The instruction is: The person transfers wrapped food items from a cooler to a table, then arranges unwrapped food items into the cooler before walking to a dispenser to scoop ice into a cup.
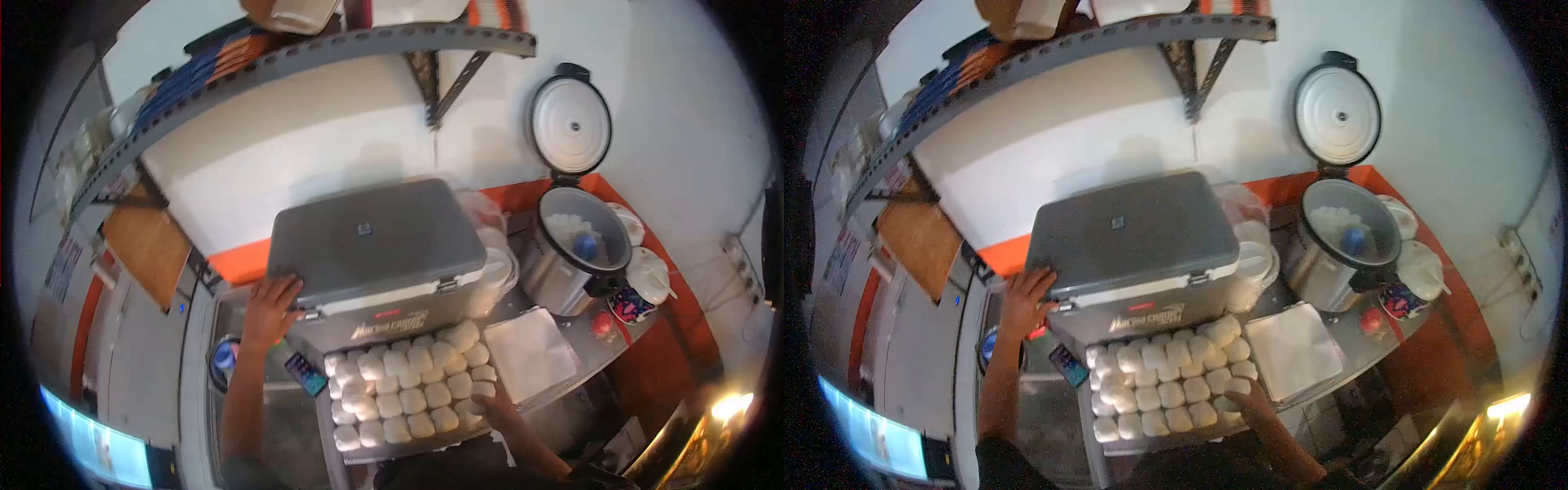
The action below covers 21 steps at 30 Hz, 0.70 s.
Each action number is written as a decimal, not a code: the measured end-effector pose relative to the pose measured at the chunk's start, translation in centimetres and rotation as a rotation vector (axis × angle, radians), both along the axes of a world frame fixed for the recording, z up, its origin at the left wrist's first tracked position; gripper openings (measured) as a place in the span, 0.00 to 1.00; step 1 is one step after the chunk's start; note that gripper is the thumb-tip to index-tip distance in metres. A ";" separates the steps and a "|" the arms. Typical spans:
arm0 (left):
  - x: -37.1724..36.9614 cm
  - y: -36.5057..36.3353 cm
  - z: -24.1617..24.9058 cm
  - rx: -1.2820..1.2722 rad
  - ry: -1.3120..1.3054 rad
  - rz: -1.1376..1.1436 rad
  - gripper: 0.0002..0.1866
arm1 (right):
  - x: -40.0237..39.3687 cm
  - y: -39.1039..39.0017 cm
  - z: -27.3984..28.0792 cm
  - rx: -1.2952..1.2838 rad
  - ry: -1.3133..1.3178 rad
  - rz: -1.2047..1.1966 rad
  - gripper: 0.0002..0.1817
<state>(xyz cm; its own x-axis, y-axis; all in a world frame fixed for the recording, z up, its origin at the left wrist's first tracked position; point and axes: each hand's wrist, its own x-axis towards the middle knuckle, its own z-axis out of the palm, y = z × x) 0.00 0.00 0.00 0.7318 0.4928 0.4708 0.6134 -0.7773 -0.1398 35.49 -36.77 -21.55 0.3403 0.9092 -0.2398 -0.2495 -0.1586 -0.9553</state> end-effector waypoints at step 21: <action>9.4 16.5 17.3 0.512 -0.510 0.236 0.15 | -1.1 -1.1 0.1 0.010 0.406 -0.394 0.29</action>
